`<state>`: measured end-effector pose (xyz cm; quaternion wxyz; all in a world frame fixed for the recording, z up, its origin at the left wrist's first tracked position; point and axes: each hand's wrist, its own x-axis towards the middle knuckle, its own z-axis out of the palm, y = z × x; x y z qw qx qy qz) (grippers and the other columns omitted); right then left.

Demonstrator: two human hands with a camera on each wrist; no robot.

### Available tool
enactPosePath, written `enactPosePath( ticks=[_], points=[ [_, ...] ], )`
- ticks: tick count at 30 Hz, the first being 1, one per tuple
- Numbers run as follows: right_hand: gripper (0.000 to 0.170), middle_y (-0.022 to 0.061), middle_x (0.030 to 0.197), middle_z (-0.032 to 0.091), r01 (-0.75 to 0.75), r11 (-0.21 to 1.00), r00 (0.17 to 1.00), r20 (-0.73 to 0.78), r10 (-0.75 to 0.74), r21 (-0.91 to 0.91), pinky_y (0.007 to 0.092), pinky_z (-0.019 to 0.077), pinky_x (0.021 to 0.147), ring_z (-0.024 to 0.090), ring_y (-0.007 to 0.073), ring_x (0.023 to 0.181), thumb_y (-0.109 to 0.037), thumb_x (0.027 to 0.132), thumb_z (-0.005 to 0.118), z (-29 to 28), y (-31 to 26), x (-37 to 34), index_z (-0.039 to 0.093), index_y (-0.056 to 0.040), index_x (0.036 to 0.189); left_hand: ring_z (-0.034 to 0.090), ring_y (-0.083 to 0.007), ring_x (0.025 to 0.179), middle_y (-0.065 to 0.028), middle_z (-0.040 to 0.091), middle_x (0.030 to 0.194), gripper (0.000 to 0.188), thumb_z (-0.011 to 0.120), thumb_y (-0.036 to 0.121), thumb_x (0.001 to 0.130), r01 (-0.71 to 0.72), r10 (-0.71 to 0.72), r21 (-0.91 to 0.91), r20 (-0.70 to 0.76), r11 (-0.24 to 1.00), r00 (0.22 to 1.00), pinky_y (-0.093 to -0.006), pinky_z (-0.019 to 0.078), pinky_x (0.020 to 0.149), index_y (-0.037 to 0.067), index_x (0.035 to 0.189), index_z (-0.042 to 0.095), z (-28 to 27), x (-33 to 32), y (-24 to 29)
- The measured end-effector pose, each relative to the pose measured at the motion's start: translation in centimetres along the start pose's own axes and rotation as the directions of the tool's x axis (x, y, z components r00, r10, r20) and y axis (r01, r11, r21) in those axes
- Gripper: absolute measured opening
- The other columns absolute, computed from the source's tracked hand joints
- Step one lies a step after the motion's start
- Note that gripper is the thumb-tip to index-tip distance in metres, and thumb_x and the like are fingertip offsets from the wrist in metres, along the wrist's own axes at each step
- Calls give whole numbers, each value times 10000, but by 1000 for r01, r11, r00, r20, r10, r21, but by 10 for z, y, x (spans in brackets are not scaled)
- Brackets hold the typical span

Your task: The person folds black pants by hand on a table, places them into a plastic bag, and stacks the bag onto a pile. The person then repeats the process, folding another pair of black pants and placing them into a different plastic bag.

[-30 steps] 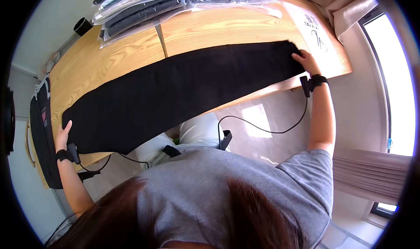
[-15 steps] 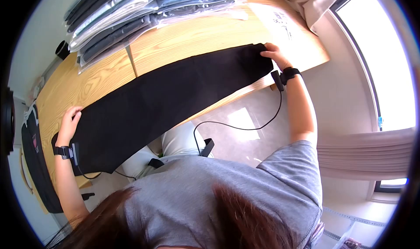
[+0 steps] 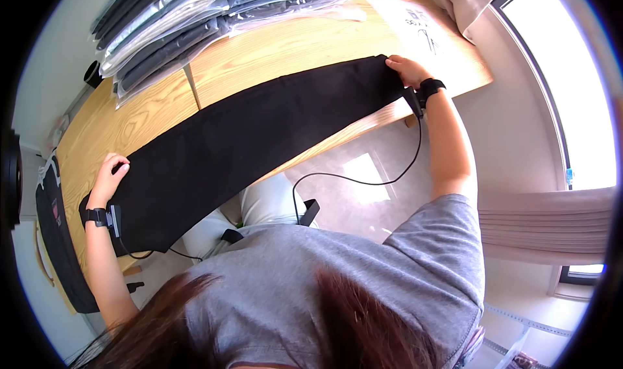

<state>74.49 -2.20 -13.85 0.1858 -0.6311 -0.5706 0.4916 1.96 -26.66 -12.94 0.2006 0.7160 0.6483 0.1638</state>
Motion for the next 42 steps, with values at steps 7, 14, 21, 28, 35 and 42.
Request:
enactPosePath(
  ticks=[7, 14, 21, 28, 35, 42],
  points=[
    [342, 8, 1018, 618, 59, 987, 991, -127, -40, 151, 245, 475, 607, 575, 81, 752, -308, 982, 457, 9, 3, -6, 506, -84, 1236, 508, -253, 880, -114, 522, 908, 142, 564, 118, 899, 141, -155, -120, -109, 983, 982, -320, 407, 832, 11, 945, 483, 2, -3, -32],
    [319, -13, 785, 558, 26, 996, 997, -73, -32, -85, 243, 443, 525, 500, 86, 598, -334, 973, 468, 13, -21, -10, 556, -87, 1154, 485, -335, 848, -166, 501, 886, 172, 587, 101, 869, 145, -121, 170, -144, 975, 982, -358, 410, 791, 6, 883, 444, 14, 13, -36],
    [423, 43, 734, 536, -53, 887, 998, 0, 59, -459, 268, 425, 511, 502, 126, 610, -456, 911, 526, 5, -21, -3, 605, -62, 1041, 481, -345, 864, -171, 487, 905, 170, 592, 82, 857, 175, -140, 249, -149, 953, 979, -372, 407, 798, -5, 855, 446, 20, 16, -33],
    [375, 110, 840, 636, 108, 802, 943, -194, -269, -588, 347, 507, 580, 617, 194, 720, -383, 872, 602, 19, -13, 3, 611, -38, 1020, 539, -307, 889, -154, 539, 930, 151, 598, 62, 848, 120, -111, 91, -100, 989, 989, -385, 430, 819, 2, 925, 483, 12, 12, -36],
    [605, 163, 739, 667, -341, 596, 912, -410, 21, -727, 411, 498, 640, 632, 290, 623, -576, 783, 606, 28, -10, -25, 687, 23, 802, 508, -310, 1155, -150, 559, 1195, 368, 600, 101, 863, 155, -134, 70, -241, 986, 961, -362, 371, 998, 31, 1210, 497, -15, -58, 40],
    [420, 32, 640, 516, -264, 924, 926, -339, 163, -276, 246, 369, 325, 525, 162, 430, -374, 809, 699, 22, 10, -1, 573, 24, 859, 186, -412, 1379, -190, 220, 1502, 796, 658, 482, 784, 479, -444, 389, -181, 787, 877, -601, 228, 1046, 172, 1431, 313, 21, -130, 17]
  ],
)
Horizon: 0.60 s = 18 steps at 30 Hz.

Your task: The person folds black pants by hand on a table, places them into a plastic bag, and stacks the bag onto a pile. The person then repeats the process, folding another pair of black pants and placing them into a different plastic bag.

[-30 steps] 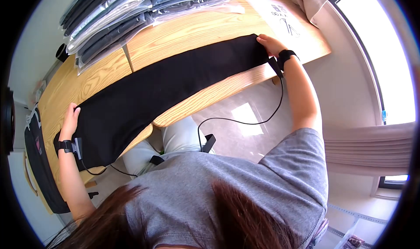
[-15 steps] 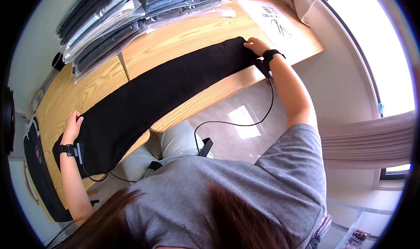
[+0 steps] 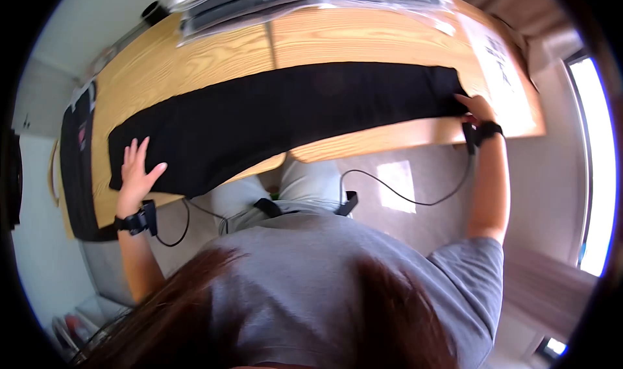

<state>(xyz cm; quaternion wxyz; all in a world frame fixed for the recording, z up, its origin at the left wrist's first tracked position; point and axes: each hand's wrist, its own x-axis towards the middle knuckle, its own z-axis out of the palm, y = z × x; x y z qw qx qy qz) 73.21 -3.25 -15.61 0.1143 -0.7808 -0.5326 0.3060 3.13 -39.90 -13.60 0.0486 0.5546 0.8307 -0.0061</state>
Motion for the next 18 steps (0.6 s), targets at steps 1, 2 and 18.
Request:
enactPosePath(
  ticks=[1, 2, 18],
  points=[
    [364, 18, 637, 511, 71, 996, 997, 13, -72, 53, 229, 354, 326, 508, 120, 425, -356, 829, 682, -2, 0, 0, 558, -22, 901, 158, -416, 1386, -181, 176, 1517, 820, 654, 498, 784, 22, -21, -37, 11, 999, 1000, -615, 218, 1042, 180, 1444, 286, 9, -4, -5],
    [307, -12, 625, 480, 174, 968, 983, 18, -180, 178, 198, 361, 352, 526, 89, 457, -295, 839, 684, -4, -14, -22, 573, -21, 922, 130, -419, 1393, -171, 133, 1532, 845, 650, 515, 783, 31, -29, -72, 26, 997, 999, -630, 208, 1039, 189, 1457, 259, 13, -6, -6],
    [259, 116, 1077, 648, 688, 700, 620, -346, -705, -193, 340, 472, 869, 608, 252, 1005, -118, 815, 677, 36, -57, -94, 624, -60, 1063, 245, -380, 1365, -191, 386, 1410, 627, 634, 466, 808, -291, 255, -122, -247, 949, 935, -592, 191, 1065, 83, 1287, 506, 11, -12, 80]
  ],
)
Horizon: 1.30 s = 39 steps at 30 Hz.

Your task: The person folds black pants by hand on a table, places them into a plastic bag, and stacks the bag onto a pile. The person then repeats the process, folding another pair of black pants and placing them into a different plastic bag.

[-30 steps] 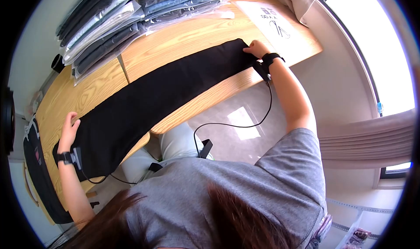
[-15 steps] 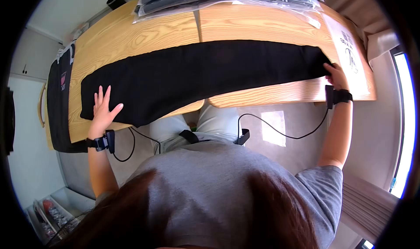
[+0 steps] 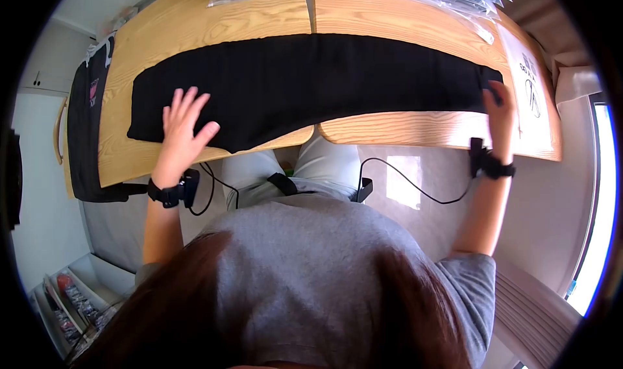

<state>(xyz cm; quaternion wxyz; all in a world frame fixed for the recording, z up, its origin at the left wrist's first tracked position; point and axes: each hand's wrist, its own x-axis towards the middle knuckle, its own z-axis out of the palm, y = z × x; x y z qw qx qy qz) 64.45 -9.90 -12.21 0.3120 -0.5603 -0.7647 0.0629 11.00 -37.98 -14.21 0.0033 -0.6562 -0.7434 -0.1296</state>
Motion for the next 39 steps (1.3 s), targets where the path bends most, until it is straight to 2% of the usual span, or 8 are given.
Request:
enactPosePath(
  ticks=[3, 7, 16, 22, 30, 32, 35, 39],
  points=[
    [265, 89, 1083, 645, 238, 895, 941, 138, -308, 377, 355, 454, 926, 592, 241, 1057, 55, 728, 677, 39, -139, -54, 640, -48, 970, 272, -353, 1362, -153, 410, 1404, 633, 726, 367, 718, -152, 163, -171, 53, 973, 985, -540, 222, 1080, 96, 1259, 539, -4, -4, 43],
    [421, 99, 1217, 585, 443, 755, 718, 312, -622, 484, 446, 384, 1010, 506, 313, 1190, -27, 669, 720, 78, -237, -91, 626, -73, 1076, 358, -351, 1310, -159, 456, 1360, 551, 725, 266, 715, -193, 194, -126, -9, 973, 981, -476, 310, 1053, 83, 1211, 568, 15, -2, 63],
    [211, 165, 889, 658, 381, 883, 825, 330, -459, 275, 392, 519, 710, 635, 356, 763, -164, 818, 619, 123, -267, -88, 611, -19, 971, 560, -313, 1126, -128, 640, 1125, 355, 592, 14, 693, -56, 25, -188, -168, 981, 985, -393, 456, 943, 49, 1045, 625, 19, 4, 62],
    [590, 204, 1241, 547, 531, 847, 778, 392, -492, 9, 559, 352, 996, 459, 384, 1226, -367, 722, 729, 126, -276, -116, 534, -79, 1198, 606, -334, 1023, -196, 636, 1062, 382, 473, -39, 731, -69, 26, -353, -125, 933, 992, -400, 504, 845, 60, 1062, 637, 18, 7, 68],
    [689, 116, 1288, 515, 593, 802, 761, 274, -588, 74, 554, 270, 1043, 432, 322, 1250, -142, 647, 719, 128, -299, -121, 479, -166, 1292, 624, -378, 786, -223, 640, 892, 354, 459, -25, 768, -66, 20, -460, -104, 885, 994, -421, 506, 710, 55, 1065, 635, -1, 6, 75],
    [537, 102, 1256, 552, 596, 798, 753, 279, -596, 93, 518, 316, 1028, 485, 318, 1208, -119, 700, 670, 140, -294, -125, 536, -158, 1218, 626, -360, 898, -208, 643, 982, 341, 517, 39, 793, 15, 10, -438, 53, 899, 999, -418, 503, 779, 55, 1119, 612, -7, 0, 70],
    [236, 91, 1155, 629, 596, 793, 766, 208, -608, 123, 464, 386, 988, 590, 304, 1089, -124, 796, 580, 150, -287, -128, 617, -133, 1029, 496, -294, 1205, -120, 588, 1209, 527, 693, 194, 747, -291, 300, -325, -21, 900, 954, -411, 404, 991, 77, 1238, 541, -13, -10, 54],
    [236, 54, 1157, 629, 597, 791, 748, 263, -609, 133, 463, 374, 1000, 589, 265, 1094, -136, 798, 606, 145, -287, -122, 618, -145, 1034, 519, -273, 1171, -98, 599, 1198, 437, 695, 122, 734, -214, 203, -197, -73, 957, 976, -395, 417, 976, 68, 1157, 597, -5, -22, 19]
  ],
)
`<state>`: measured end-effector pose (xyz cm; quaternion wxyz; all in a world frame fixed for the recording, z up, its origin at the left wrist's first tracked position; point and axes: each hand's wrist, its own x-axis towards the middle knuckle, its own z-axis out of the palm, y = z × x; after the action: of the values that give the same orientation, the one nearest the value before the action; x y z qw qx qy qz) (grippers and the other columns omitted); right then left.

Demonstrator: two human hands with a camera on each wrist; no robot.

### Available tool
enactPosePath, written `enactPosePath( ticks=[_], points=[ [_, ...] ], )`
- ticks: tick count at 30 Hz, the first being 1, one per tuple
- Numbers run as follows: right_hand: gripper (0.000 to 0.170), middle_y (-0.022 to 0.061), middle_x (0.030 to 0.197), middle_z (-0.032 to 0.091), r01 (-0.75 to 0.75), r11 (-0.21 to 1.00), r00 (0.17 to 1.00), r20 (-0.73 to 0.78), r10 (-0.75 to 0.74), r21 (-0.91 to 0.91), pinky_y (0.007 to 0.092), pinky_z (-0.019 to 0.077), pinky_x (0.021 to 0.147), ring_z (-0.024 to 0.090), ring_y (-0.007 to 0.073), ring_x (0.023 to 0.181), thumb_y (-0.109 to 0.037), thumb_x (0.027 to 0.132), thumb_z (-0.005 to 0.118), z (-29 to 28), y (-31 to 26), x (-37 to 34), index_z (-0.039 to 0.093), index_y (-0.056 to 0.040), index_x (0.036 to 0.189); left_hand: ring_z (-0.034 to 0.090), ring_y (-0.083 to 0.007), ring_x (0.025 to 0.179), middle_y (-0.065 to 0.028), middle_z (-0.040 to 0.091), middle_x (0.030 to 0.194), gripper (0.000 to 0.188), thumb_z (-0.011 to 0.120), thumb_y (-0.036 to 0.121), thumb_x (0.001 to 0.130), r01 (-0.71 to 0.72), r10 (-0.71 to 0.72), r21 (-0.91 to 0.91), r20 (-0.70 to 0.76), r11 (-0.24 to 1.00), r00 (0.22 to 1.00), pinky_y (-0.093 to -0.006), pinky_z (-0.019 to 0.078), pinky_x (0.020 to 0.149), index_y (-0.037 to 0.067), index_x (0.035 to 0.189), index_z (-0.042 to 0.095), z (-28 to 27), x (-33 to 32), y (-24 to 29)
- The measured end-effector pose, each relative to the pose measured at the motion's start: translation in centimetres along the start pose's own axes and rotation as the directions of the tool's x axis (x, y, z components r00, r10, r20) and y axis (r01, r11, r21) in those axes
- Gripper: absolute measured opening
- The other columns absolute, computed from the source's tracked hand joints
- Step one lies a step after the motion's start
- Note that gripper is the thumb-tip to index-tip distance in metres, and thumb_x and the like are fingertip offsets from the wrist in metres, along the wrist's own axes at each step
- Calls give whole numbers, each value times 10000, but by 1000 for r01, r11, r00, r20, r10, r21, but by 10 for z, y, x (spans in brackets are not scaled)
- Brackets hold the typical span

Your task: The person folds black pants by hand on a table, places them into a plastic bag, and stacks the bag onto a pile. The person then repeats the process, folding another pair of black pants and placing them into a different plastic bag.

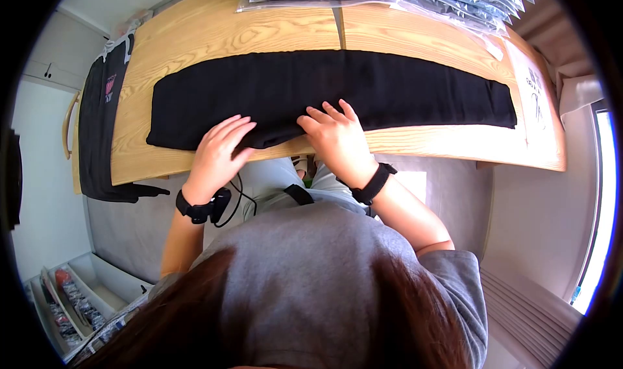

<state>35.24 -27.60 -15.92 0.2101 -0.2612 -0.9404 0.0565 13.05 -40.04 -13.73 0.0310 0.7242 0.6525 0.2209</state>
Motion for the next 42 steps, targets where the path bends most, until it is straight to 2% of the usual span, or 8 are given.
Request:
enactPosePath(
  ticks=[9, 12, 19, 25, 31, 35, 38, 42],
  points=[
    [527, 115, 1269, 534, 0, 999, 995, 95, -4, 41, 437, 329, 1053, 452, 275, 1251, -11, 698, 609, -33, 25, -8, 533, -81, 1214, 589, -260, 1056, -83, 635, 1120, 343, 642, -32, 686, 95, -94, 20, -67, 995, 993, -356, 490, 893, 44, 1019, 669, -21, -32, -54],
    [457, 119, 1324, 477, -13, 999, 993, 120, 7, 46, 444, 317, 1059, 396, 282, 1300, -6, 695, 638, -33, 43, -19, 541, -81, 1136, 593, -254, 1049, -82, 644, 1098, 324, 657, -17, 689, 87, -87, -7, -78, 996, 993, -351, 494, 892, 38, 1009, 670, -23, -39, -64],
    [168, 97, 890, 612, -70, 983, 997, 42, 64, 170, 397, 430, 770, 544, 292, 891, -67, 770, 637, -37, 55, -5, 598, -32, 929, 547, -337, 807, -166, 572, 831, 131, 556, 96, 866, 215, -217, -32, -61, 976, 974, -404, 446, 724, -34, 862, 574, -29, -16, -62],
    [164, 78, 765, 607, -219, 962, 973, 112, 202, 165, 384, 444, 726, 581, 272, 773, -81, 835, 567, -30, 60, 15, 546, -78, 997, 561, -337, 769, -148, 571, 747, 244, 501, 179, 915, 231, -220, 135, -90, 964, 971, -438, 451, 670, 5, 744, 511, -18, -2, -72],
    [222, 40, 706, 586, -137, 990, 981, 132, 142, -47, 370, 428, 707, 584, 242, 775, -23, 827, 494, -27, 53, 19, 527, -109, 1029, 567, -322, 642, -145, 554, 633, 297, 524, 218, 907, 233, -245, 218, 27, 948, 969, -433, 453, 592, 22, 684, 522, -26, 10, -75],
    [256, 70, 798, 596, -202, 979, 965, 165, 202, -19, 376, 426, 740, 572, 258, 831, -3, 796, 505, -31, 45, 18, 536, -88, 1036, 544, -355, 649, -174, 521, 634, 333, 512, 248, 914, 245, -276, 223, 121, 943, 953, -448, 428, 597, 12, 681, 491, -27, 14, -76],
    [290, 128, 994, 568, -125, 992, 991, -56, 124, -28, 405, 425, 830, 547, 307, 928, 15, 752, 520, -37, 30, 28, 555, -38, 1034, 547, -357, 649, -174, 525, 636, 339, 513, 254, 914, 235, -269, 237, 123, 943, 955, -448, 426, 591, 15, 674, 490, -26, 14, -78],
    [402, 150, 1144, 574, 107, 990, 993, -52, -103, 96, 420, 398, 947, 533, 318, 1089, -27, 758, 563, -22, -14, 49, 525, -52, 1158, 548, -354, 655, -168, 529, 637, 340, 512, 256, 917, 220, -252, 247, 106, 944, 962, -449, 428, 595, 18, 675, 491, -24, 12, -79]
  ],
)
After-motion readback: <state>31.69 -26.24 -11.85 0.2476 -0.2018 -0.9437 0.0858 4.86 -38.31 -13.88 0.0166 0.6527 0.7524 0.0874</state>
